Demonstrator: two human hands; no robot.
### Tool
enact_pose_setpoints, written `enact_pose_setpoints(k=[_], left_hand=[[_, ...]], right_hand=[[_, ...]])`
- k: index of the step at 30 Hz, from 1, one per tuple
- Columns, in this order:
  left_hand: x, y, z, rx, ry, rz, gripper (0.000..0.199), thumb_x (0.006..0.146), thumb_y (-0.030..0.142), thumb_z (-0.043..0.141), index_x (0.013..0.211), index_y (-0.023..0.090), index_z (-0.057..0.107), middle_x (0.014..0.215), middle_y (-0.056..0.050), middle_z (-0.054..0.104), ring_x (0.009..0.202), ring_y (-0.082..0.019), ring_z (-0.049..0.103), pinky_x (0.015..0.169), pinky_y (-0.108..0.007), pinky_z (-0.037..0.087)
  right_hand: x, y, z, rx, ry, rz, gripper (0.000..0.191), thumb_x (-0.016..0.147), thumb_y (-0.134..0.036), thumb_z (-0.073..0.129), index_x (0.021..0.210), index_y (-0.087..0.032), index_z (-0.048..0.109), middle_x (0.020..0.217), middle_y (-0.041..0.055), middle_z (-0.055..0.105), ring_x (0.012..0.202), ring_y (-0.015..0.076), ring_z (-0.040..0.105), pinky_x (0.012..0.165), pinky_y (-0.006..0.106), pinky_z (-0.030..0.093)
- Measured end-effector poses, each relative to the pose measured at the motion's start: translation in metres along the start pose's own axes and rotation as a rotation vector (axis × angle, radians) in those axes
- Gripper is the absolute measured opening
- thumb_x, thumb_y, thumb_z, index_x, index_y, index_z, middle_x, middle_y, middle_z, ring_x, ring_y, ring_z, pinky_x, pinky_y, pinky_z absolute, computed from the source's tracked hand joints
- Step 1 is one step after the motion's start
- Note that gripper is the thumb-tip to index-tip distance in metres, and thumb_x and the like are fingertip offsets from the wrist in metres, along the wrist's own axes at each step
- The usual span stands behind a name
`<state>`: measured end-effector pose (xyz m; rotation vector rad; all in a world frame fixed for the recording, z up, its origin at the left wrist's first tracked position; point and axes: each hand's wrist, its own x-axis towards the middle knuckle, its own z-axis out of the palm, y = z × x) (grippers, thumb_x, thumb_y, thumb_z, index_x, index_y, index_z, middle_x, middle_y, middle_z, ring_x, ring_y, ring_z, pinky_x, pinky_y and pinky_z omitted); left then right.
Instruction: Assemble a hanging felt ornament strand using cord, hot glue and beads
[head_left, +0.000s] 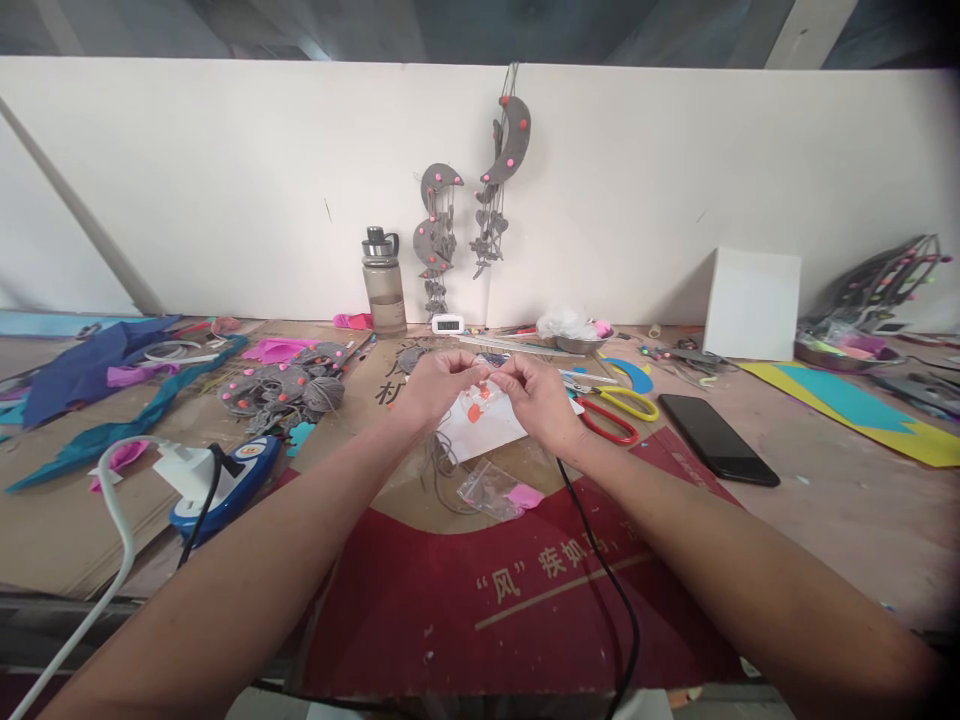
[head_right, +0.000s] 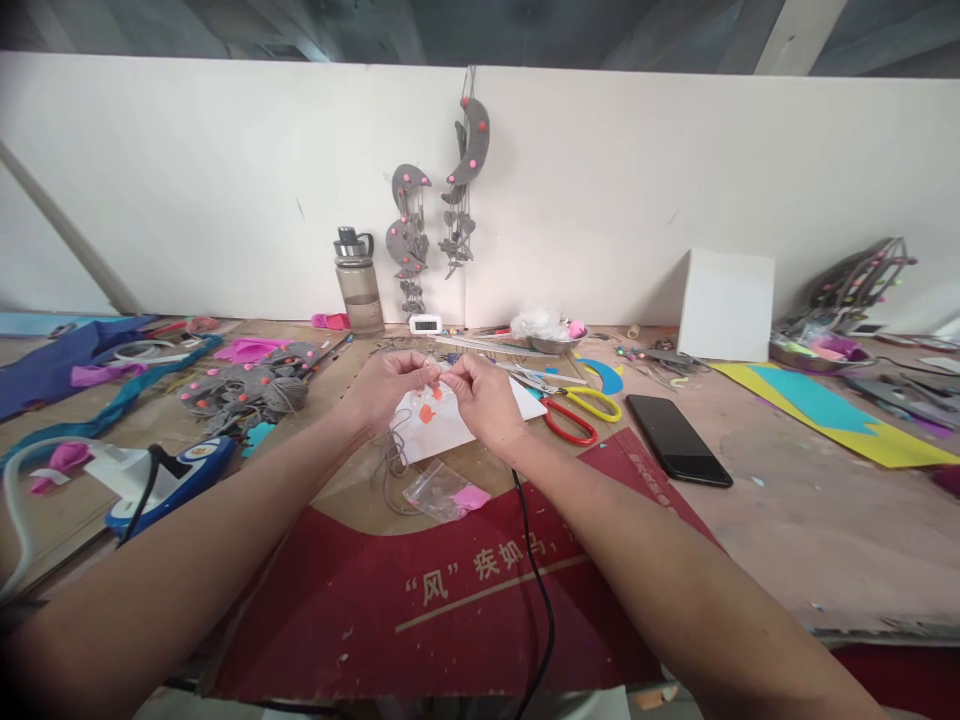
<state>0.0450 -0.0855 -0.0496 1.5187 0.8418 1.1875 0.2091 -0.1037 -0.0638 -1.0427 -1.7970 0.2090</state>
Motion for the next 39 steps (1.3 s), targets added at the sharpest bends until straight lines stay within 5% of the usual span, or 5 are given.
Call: enact_pose_setpoints(k=[13,21,28,34,39], left_hand=[[0.006,-0.007,-0.003,-0.116,0.035,-0.009,0.03,0.068,0.041,0.073,0.072,0.013,0.066,0.067,-0.002,0.061,0.057,-0.009,0.049,0.059,-0.023,0.039],[0.003,-0.004,-0.005,0.065,0.039,0.014,0.024,0.072,0.038,0.069,0.072,0.014,0.066,0.07,-0.003,0.065,0.059,-0.009,0.049,0.058,-0.023,0.037],[-0.001,-0.004,-0.002,0.185,-0.015,0.031,0.025,0.074,0.04,0.067,0.075,0.015,0.067,0.07,-0.002,0.064,0.062,-0.012,0.051,0.059,-0.024,0.038],[-0.001,-0.005,0.0,0.089,-0.045,0.017,0.028,0.075,0.044,0.067,0.078,0.017,0.07,0.077,-0.003,0.067,0.07,-0.013,0.054,0.067,-0.025,0.04],[0.004,-0.012,-0.007,0.011,-0.058,-0.08,0.031,0.07,0.045,0.072,0.069,0.015,0.067,0.067,-0.003,0.062,0.062,-0.012,0.05,0.061,-0.024,0.039]], right_hand=[[0.004,0.01,0.003,0.296,-0.053,0.232,0.02,0.079,-0.038,0.062,0.083,-0.018,0.061,0.062,-0.0039,0.051,0.058,0.0105,0.043,0.056,0.025,0.034],[0.003,0.007,-0.001,0.232,-0.133,0.157,0.027,0.088,-0.045,0.05,0.083,-0.019,0.057,0.073,-0.0016,0.054,0.068,0.0121,0.047,0.065,0.026,0.037],[0.002,0.006,0.003,0.216,-0.099,0.141,0.018,0.084,-0.034,0.055,0.075,-0.019,0.052,0.069,-0.0027,0.05,0.065,0.0123,0.044,0.063,0.026,0.035],[0.003,0.001,-0.001,0.205,-0.09,0.124,0.017,0.084,-0.031,0.056,0.073,-0.019,0.053,0.067,-0.0033,0.051,0.064,0.011,0.045,0.062,0.025,0.035],[0.002,0.001,0.001,0.367,-0.148,0.261,0.024,0.08,-0.041,0.062,0.075,-0.019,0.054,0.066,-0.0039,0.052,0.062,0.0104,0.046,0.058,0.023,0.036]])
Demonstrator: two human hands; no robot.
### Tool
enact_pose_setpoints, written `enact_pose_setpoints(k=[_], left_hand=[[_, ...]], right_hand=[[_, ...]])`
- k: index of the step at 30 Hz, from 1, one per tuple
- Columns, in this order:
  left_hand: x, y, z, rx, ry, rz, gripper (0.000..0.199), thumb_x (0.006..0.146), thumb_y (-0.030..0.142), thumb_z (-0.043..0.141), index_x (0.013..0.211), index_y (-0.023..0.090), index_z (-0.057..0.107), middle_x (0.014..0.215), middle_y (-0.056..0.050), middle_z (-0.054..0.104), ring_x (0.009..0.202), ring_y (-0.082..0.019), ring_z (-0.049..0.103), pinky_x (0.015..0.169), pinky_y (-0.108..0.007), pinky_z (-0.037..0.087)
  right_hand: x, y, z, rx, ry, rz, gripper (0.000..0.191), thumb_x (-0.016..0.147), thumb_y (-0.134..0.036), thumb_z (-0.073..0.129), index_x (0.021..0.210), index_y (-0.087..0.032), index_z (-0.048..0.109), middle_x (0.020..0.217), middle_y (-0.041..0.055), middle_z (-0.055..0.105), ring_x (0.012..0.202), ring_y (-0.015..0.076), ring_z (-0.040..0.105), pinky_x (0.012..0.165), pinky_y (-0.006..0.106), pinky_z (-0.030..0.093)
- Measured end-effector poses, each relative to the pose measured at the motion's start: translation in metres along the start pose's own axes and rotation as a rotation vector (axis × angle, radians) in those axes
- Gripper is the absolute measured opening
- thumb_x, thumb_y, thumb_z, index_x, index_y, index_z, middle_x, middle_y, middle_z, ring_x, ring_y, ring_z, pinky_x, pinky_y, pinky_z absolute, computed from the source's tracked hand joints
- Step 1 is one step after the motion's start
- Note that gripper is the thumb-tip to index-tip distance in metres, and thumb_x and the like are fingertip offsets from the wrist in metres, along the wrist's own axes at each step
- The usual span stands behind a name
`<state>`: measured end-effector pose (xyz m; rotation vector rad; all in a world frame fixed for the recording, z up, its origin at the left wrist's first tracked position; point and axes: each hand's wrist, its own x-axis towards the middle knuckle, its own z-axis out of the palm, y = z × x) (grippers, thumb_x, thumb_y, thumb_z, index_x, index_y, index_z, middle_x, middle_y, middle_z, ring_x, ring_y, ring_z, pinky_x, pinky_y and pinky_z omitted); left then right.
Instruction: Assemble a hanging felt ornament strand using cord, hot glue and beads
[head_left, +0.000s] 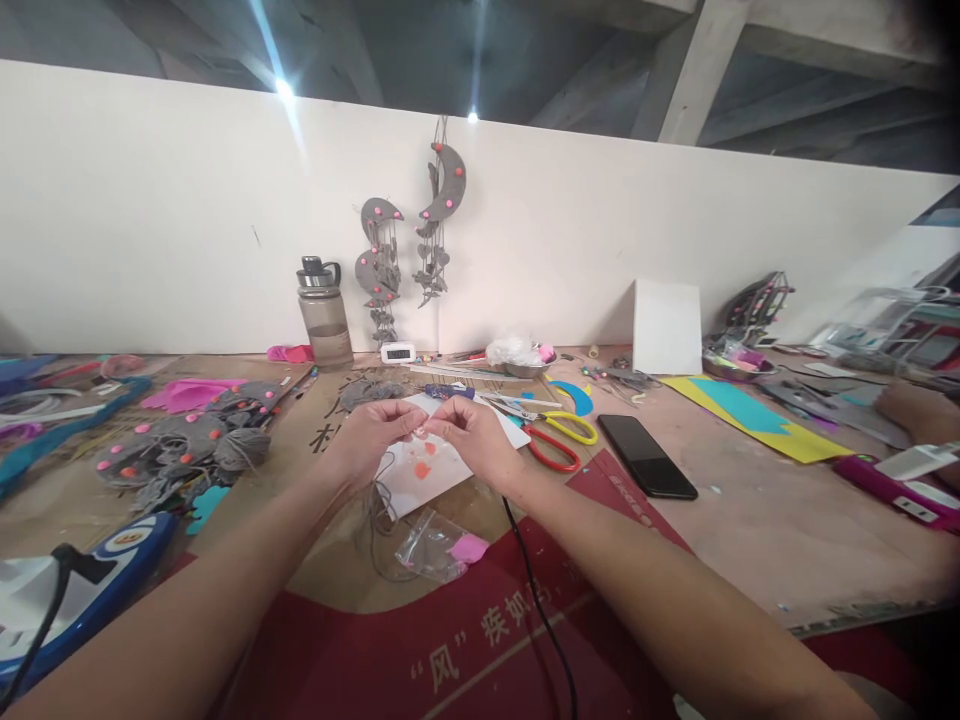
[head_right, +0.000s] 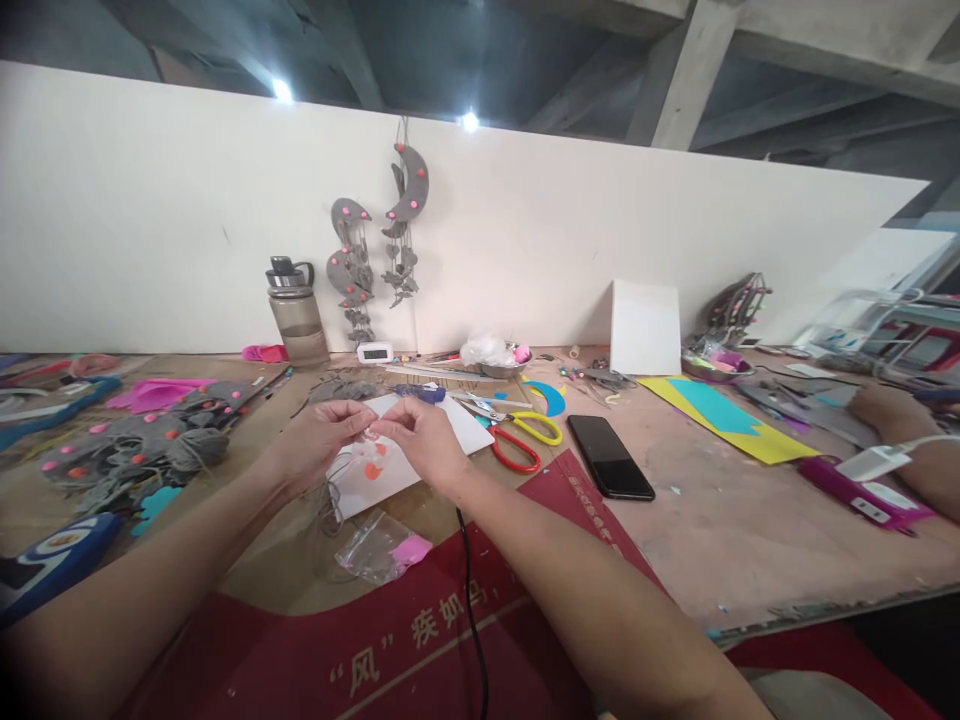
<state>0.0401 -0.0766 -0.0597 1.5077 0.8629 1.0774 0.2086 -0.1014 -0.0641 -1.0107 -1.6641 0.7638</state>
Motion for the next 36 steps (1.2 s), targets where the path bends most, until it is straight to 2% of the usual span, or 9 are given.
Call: enact_pose_setpoints(k=[4,9,14,17,21,29,36], left_hand=[[0.0,-0.004,-0.003,0.057,0.046,0.007,0.03,0.072,0.045,0.069,0.071,0.015,0.067,0.068,-0.001,0.061,0.063,-0.011,0.05,0.062,-0.023,0.039],[-0.004,-0.003,0.0,0.102,0.082,-0.062,0.031,0.071,0.048,0.068,0.073,0.017,0.065,0.064,0.002,0.06,0.055,-0.011,0.048,0.053,-0.022,0.035],[-0.003,-0.002,0.001,0.099,0.079,-0.027,0.032,0.071,0.048,0.068,0.071,0.016,0.066,0.067,0.0,0.061,0.062,-0.012,0.051,0.06,-0.023,0.039],[-0.002,-0.001,0.0,0.136,0.065,-0.047,0.033,0.07,0.049,0.069,0.074,0.016,0.069,0.07,-0.001,0.063,0.065,-0.013,0.053,0.062,-0.024,0.04],[-0.002,0.0,-0.002,0.146,0.029,-0.102,0.033,0.069,0.049,0.069,0.068,0.016,0.067,0.065,0.0,0.061,0.059,-0.012,0.05,0.056,-0.023,0.038],[-0.002,-0.002,0.0,0.137,0.075,-0.095,0.034,0.068,0.05,0.07,0.067,0.016,0.066,0.062,0.001,0.06,0.054,-0.011,0.048,0.053,-0.022,0.037],[-0.002,-0.002,-0.004,0.161,-0.009,-0.094,0.033,0.07,0.049,0.069,0.073,0.016,0.069,0.068,-0.002,0.063,0.061,-0.012,0.051,0.056,-0.022,0.038]], right_hand=[[-0.003,-0.005,0.0,-0.03,-0.026,0.022,0.027,0.082,-0.045,0.059,0.088,-0.021,0.05,0.069,-0.0049,0.051,0.063,0.0109,0.045,0.057,0.023,0.035],[-0.004,-0.006,0.0,-0.152,-0.069,-0.025,0.024,0.084,-0.038,0.058,0.07,-0.019,0.052,0.068,-0.0037,0.051,0.064,0.0104,0.044,0.059,0.024,0.033],[-0.002,-0.001,0.002,-0.138,-0.015,-0.068,0.026,0.082,-0.032,0.063,0.063,-0.018,0.052,0.064,-0.0036,0.052,0.063,0.0101,0.044,0.059,0.024,0.033],[-0.003,0.0,0.002,-0.145,-0.011,-0.051,0.029,0.081,-0.034,0.065,0.061,-0.018,0.051,0.064,-0.0034,0.053,0.062,0.0102,0.045,0.059,0.024,0.032],[-0.004,0.003,0.003,-0.13,-0.007,-0.029,0.031,0.078,-0.037,0.068,0.061,-0.018,0.051,0.062,-0.0038,0.052,0.062,0.0103,0.045,0.059,0.024,0.033],[-0.003,0.004,0.005,-0.114,0.016,0.029,0.032,0.076,-0.038,0.07,0.06,-0.018,0.052,0.06,-0.0047,0.051,0.06,0.0096,0.045,0.057,0.023,0.033],[-0.004,0.006,0.005,-0.105,0.025,0.023,0.029,0.076,-0.037,0.071,0.061,-0.018,0.054,0.061,-0.0036,0.055,0.061,0.01,0.046,0.058,0.024,0.035]])
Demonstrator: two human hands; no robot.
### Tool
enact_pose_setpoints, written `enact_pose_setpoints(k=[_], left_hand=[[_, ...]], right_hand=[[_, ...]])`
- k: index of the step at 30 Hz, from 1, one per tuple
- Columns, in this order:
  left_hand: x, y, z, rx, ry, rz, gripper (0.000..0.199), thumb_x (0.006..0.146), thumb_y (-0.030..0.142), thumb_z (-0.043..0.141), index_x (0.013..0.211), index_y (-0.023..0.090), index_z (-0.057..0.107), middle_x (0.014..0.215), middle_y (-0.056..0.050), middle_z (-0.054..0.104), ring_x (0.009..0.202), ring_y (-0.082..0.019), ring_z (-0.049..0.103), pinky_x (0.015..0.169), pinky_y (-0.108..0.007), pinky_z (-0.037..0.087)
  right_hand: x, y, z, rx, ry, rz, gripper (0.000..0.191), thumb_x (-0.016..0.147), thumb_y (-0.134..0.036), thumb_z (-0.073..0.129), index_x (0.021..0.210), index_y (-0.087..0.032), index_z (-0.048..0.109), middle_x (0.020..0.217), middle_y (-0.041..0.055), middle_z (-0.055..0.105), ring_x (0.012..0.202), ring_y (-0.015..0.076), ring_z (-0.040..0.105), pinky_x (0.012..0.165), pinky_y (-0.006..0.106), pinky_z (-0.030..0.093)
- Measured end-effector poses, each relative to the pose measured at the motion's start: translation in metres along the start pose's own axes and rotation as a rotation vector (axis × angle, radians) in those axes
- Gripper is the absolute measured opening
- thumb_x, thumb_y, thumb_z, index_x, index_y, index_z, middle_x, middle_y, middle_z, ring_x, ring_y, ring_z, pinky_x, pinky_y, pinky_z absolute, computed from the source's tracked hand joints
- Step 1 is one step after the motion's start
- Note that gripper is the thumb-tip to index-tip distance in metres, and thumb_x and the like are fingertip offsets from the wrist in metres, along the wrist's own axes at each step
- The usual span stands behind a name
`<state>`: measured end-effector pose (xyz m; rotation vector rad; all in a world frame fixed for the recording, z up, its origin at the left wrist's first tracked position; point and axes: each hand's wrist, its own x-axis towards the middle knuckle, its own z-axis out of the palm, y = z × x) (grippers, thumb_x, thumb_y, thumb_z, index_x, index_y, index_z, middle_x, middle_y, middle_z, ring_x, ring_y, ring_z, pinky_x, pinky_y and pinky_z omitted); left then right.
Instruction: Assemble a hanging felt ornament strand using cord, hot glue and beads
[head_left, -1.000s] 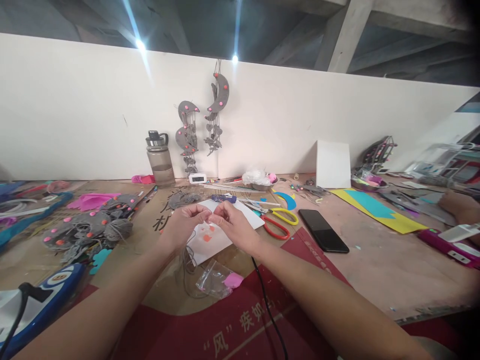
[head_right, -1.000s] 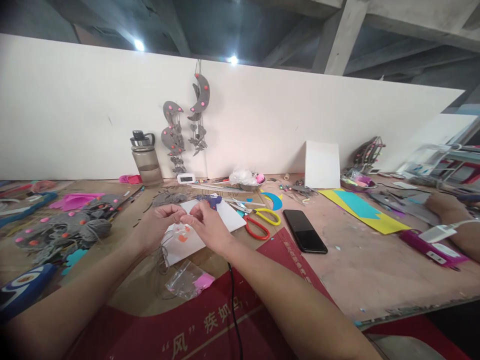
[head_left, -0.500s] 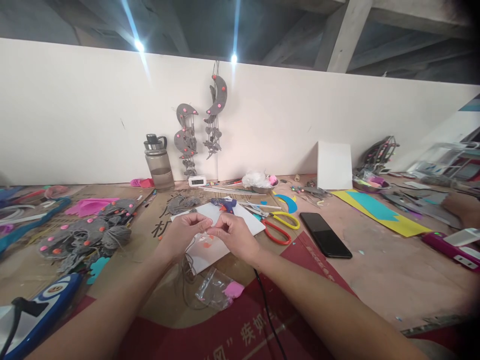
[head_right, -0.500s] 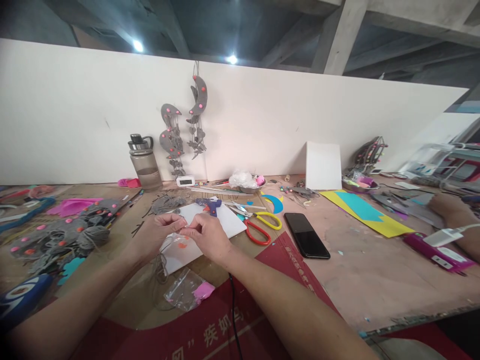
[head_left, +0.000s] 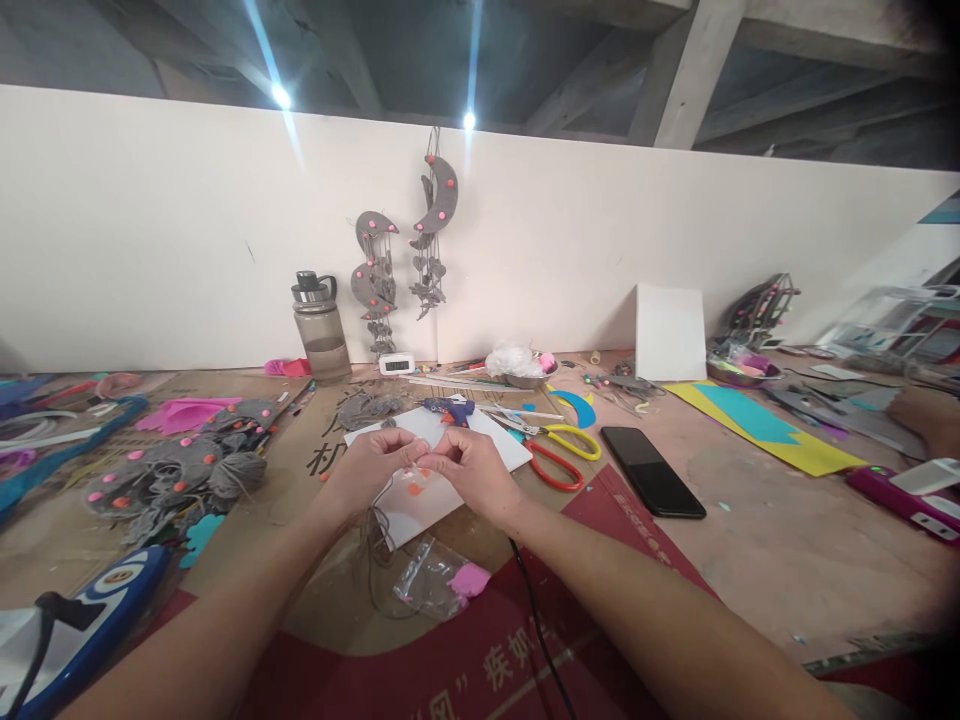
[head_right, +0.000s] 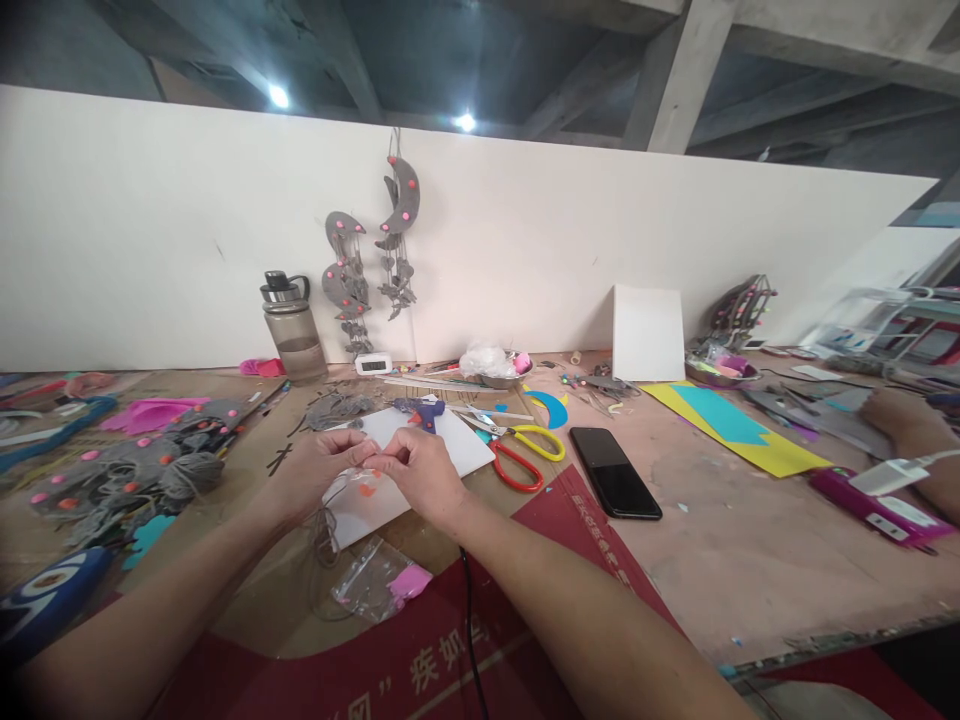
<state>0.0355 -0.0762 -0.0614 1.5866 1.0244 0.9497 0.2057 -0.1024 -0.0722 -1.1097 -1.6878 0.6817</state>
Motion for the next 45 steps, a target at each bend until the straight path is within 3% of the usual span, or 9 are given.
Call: enact_pose_setpoints(k=[9,14,20,27,36,45], left_hand=[[-0.002,0.004,0.001,-0.09,0.068,-0.008,0.033,0.067,0.049,0.071,0.069,0.016,0.065,0.062,0.0,0.061,0.053,-0.011,0.049,0.051,-0.022,0.037],[-0.003,0.007,0.002,-0.126,0.062,-0.028,0.035,0.067,0.051,0.071,0.067,0.016,0.063,0.059,0.001,0.06,0.051,-0.01,0.047,0.05,-0.022,0.036],[-0.002,0.003,-0.001,-0.087,0.024,-0.001,0.035,0.072,0.051,0.067,0.071,0.016,0.066,0.066,0.0,0.062,0.058,-0.011,0.052,0.055,-0.022,0.039],[0.0,-0.002,-0.002,-0.077,-0.01,-0.03,0.033,0.066,0.048,0.072,0.069,0.016,0.064,0.061,0.001,0.06,0.054,-0.012,0.051,0.053,-0.023,0.037],[0.001,-0.004,-0.004,0.011,0.024,-0.017,0.037,0.071,0.051,0.068,0.073,0.015,0.065,0.065,-0.001,0.06,0.058,-0.012,0.049,0.053,-0.022,0.037],[-0.002,0.008,-0.001,-0.046,0.058,-0.015,0.037,0.068,0.051,0.071,0.069,0.015,0.064,0.061,0.0,0.059,0.053,-0.01,0.046,0.051,-0.021,0.036]], right_hand=[[-0.003,-0.008,-0.003,-0.023,-0.044,0.003,0.025,0.083,-0.043,0.06,0.075,-0.02,0.052,0.065,-0.0047,0.049,0.059,0.0102,0.042,0.054,0.024,0.032],[-0.001,-0.004,-0.002,-0.088,-0.061,-0.105,0.033,0.089,-0.039,0.052,0.064,-0.02,0.043,0.062,-0.0047,0.043,0.06,0.0099,0.039,0.057,0.024,0.031],[0.0,-0.001,-0.001,-0.079,-0.033,-0.118,0.036,0.088,-0.038,0.054,0.061,-0.02,0.039,0.061,-0.0048,0.04,0.059,0.0101,0.038,0.057,0.024,0.03],[-0.001,-0.001,0.0,-0.105,-0.049,-0.13,0.035,0.086,-0.036,0.058,0.06,-0.019,0.041,0.059,-0.0054,0.043,0.058,0.0093,0.038,0.056,0.023,0.029],[-0.001,0.002,0.002,-0.075,-0.032,-0.074,0.035,0.086,-0.039,0.057,0.061,-0.019,0.042,0.059,-0.0058,0.042,0.057,0.0089,0.037,0.056,0.023,0.03],[-0.001,0.0,0.001,-0.066,-0.006,-0.071,0.029,0.086,-0.04,0.057,0.067,-0.019,0.048,0.064,-0.0045,0.045,0.061,0.0103,0.04,0.057,0.024,0.031]])
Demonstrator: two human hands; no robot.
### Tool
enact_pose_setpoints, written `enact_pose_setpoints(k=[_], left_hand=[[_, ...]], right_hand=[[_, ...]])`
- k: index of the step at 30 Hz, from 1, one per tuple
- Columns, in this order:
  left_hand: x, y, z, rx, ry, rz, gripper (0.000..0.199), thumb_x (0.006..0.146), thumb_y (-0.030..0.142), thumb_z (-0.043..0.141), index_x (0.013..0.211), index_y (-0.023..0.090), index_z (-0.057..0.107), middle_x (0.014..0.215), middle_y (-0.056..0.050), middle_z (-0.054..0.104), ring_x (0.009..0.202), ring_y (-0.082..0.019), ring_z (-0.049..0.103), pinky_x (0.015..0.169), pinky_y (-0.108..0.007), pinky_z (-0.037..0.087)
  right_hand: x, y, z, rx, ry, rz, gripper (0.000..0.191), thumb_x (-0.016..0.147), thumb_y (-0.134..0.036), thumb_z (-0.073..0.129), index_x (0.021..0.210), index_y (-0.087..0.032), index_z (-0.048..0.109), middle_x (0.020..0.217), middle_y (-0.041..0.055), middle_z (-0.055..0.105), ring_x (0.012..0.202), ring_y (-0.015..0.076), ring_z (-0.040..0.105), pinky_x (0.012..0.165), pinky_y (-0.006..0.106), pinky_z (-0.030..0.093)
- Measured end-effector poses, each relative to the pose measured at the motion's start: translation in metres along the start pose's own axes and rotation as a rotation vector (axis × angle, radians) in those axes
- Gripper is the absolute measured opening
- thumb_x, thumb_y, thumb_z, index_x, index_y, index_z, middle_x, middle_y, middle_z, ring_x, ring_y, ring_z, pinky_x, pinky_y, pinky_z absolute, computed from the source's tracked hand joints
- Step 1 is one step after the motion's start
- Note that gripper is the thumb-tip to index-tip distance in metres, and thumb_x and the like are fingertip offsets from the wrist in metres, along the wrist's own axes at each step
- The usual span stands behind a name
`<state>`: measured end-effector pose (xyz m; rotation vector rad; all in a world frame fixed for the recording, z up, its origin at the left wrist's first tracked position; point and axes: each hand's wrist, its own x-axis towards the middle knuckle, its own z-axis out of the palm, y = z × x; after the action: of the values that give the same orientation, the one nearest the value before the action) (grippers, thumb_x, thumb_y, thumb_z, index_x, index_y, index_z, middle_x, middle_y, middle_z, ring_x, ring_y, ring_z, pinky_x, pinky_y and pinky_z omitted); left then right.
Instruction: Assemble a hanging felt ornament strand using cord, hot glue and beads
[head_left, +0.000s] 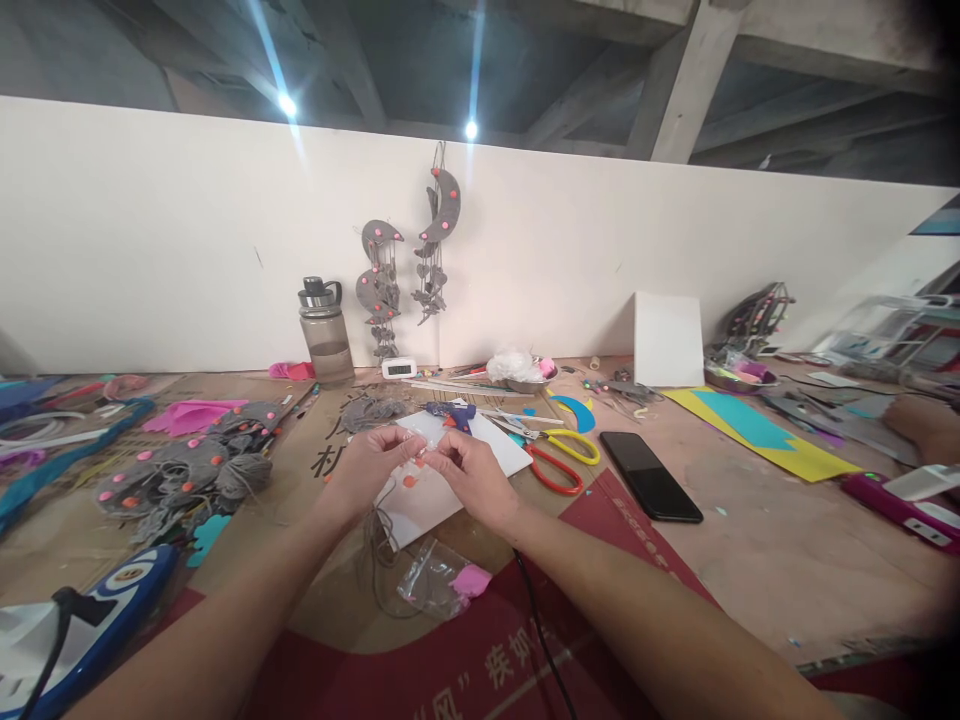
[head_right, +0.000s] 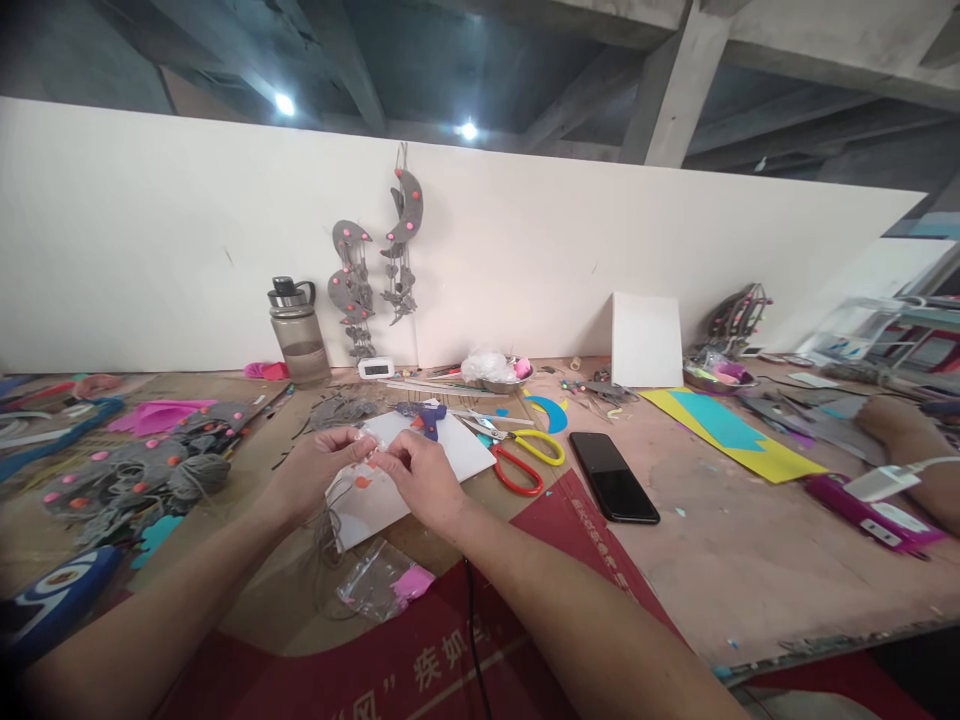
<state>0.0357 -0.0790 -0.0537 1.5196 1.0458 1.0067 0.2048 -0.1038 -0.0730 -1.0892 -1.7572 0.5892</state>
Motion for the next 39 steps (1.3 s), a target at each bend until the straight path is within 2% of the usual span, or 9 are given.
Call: enact_pose_setpoints(k=[3,12,18,27,32,39], left_hand=[[-0.0003,0.0008,0.0007,-0.006,0.017,0.005,0.036,0.067,0.05,0.071,0.067,0.015,0.063,0.061,0.0,0.06,0.052,-0.01,0.047,0.05,-0.021,0.035],[-0.0014,-0.0007,0.0004,-0.02,0.002,-0.022,0.035,0.066,0.049,0.073,0.071,0.015,0.064,0.062,0.0,0.061,0.053,-0.01,0.049,0.051,-0.021,0.037],[0.0002,-0.0041,0.0014,-0.053,-0.013,-0.01,0.036,0.072,0.052,0.067,0.071,0.015,0.062,0.06,0.002,0.057,0.052,-0.008,0.047,0.05,-0.02,0.036],[-0.0011,0.0008,0.0025,-0.071,0.022,-0.033,0.037,0.067,0.051,0.072,0.072,0.015,0.064,0.062,0.0,0.061,0.053,-0.01,0.05,0.05,-0.021,0.039],[-0.0017,0.0022,0.0018,-0.068,0.034,-0.028,0.035,0.067,0.05,0.072,0.069,0.015,0.064,0.061,0.0,0.062,0.052,-0.009,0.049,0.05,-0.02,0.037],[-0.0023,0.0015,0.0024,-0.061,0.006,-0.02,0.036,0.068,0.052,0.07,0.068,0.016,0.065,0.059,0.0,0.062,0.05,-0.011,0.049,0.05,-0.023,0.038]], right_hand=[[-0.0003,-0.0007,0.0002,-0.014,0.012,0.003,0.024,0.086,-0.039,0.057,0.073,-0.019,0.051,0.067,-0.0034,0.049,0.064,0.0109,0.042,0.058,0.024,0.033],[0.0001,0.004,0.0018,-0.009,0.04,-0.004,0.026,0.087,-0.035,0.055,0.067,-0.02,0.048,0.065,-0.0035,0.049,0.063,0.0111,0.044,0.059,0.024,0.035],[0.0001,0.0036,0.0025,-0.002,0.052,0.007,0.026,0.086,-0.034,0.057,0.065,-0.02,0.048,0.063,-0.0041,0.048,0.062,0.0109,0.044,0.059,0.024,0.035],[-0.0007,0.0035,0.0034,0.0,0.046,0.014,0.025,0.086,-0.033,0.056,0.066,-0.02,0.049,0.064,-0.0041,0.048,0.063,0.0107,0.044,0.06,0.024,0.035],[-0.0015,0.0029,0.0029,-0.007,0.064,0.023,0.019,0.086,-0.034,0.057,0.074,-0.02,0.053,0.07,-0.0031,0.051,0.065,0.0117,0.046,0.061,0.024,0.037],[-0.0026,0.0008,0.0027,-0.006,0.068,-0.086,0.012,0.086,-0.028,0.056,0.077,-0.021,0.057,0.078,0.0002,0.055,0.076,0.0143,0.05,0.07,0.027,0.04]])
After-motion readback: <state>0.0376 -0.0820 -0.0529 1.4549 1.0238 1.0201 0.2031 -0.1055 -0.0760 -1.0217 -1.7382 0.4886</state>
